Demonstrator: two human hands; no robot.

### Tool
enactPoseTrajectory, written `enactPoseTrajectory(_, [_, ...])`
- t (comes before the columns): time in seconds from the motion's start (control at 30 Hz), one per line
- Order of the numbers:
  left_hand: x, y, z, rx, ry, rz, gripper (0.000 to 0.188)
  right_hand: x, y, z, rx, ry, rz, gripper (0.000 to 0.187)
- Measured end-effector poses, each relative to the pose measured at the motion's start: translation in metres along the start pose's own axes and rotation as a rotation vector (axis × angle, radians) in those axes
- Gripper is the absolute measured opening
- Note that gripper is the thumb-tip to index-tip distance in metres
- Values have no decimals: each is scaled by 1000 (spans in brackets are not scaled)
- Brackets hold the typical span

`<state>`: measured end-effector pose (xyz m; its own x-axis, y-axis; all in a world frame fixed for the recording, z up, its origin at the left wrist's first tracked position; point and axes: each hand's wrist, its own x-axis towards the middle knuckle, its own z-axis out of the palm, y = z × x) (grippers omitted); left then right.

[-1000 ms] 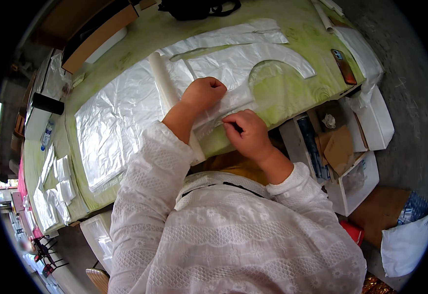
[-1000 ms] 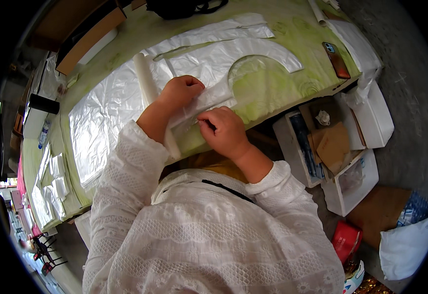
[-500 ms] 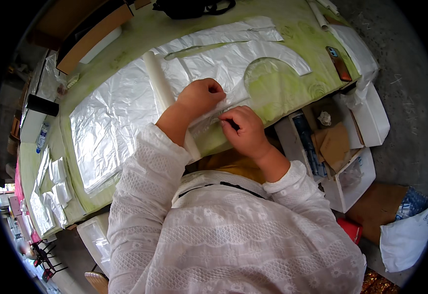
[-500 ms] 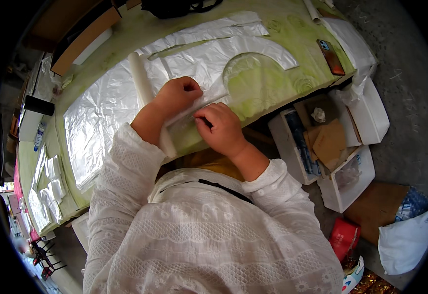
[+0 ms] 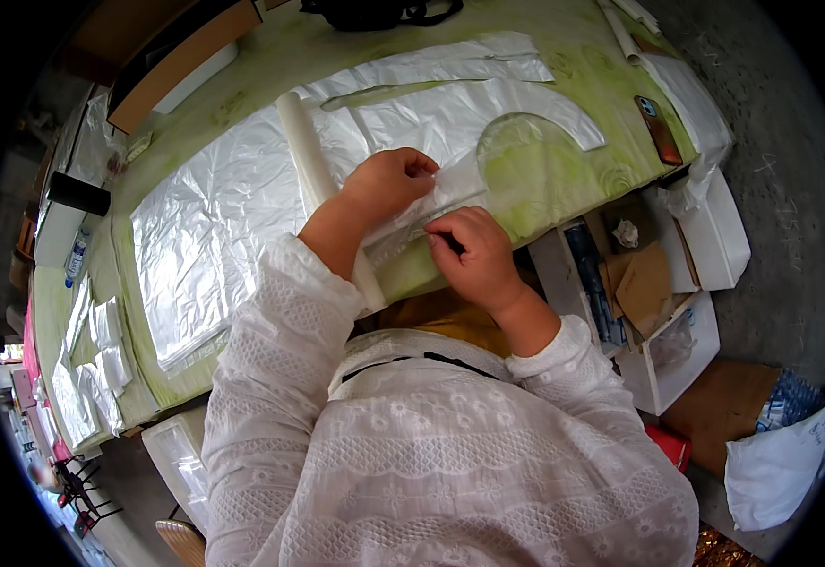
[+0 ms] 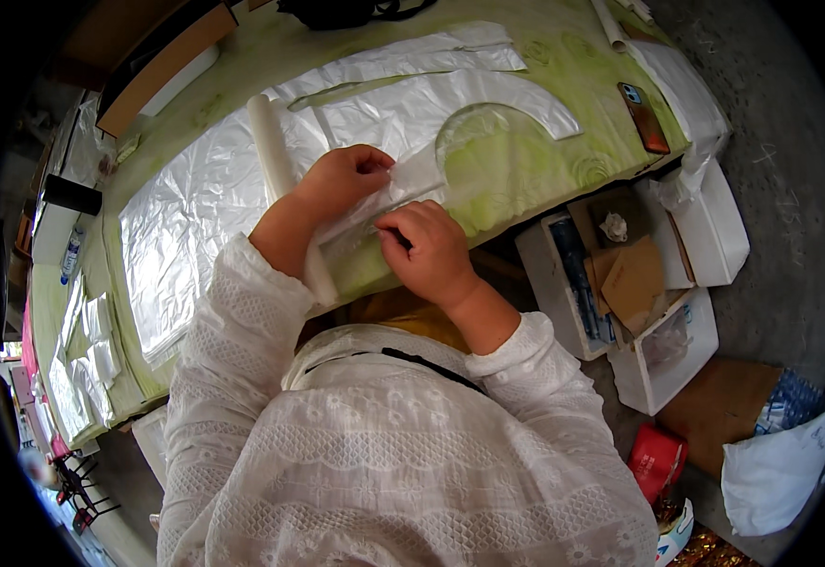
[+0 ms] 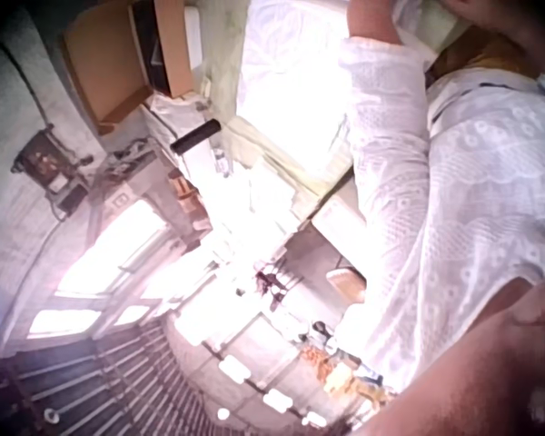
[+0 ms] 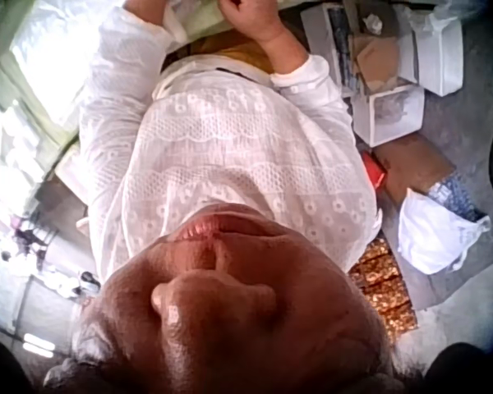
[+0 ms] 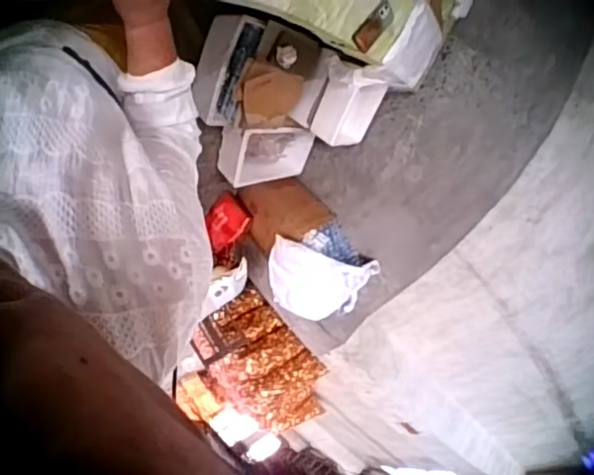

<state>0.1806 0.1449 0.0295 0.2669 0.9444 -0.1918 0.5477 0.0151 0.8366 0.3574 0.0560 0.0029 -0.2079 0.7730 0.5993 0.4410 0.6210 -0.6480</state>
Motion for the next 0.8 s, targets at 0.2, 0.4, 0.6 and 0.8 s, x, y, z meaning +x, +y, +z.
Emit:
enactPoseTrajectory(0.2, [4, 5, -2, 52, -12, -39, 22, -2, 1, -3, 48, 8, 45, 16])
enactPoseTrajectory(0.4, [9, -1, -6, -17, 26, -109, 30, 17, 15, -13, -83, 154, -45, 27])
enactPoseTrajectory(0.6, [8, -7, 0, 11, 78, 16, 32, 40, 36, -21, -124, 8, -75, 26])
enactPoseTrajectory(0.8, [-2, 14, 7, 192, 62, -69, 30, 44, 59, -11, 195, 87, 387, 24])
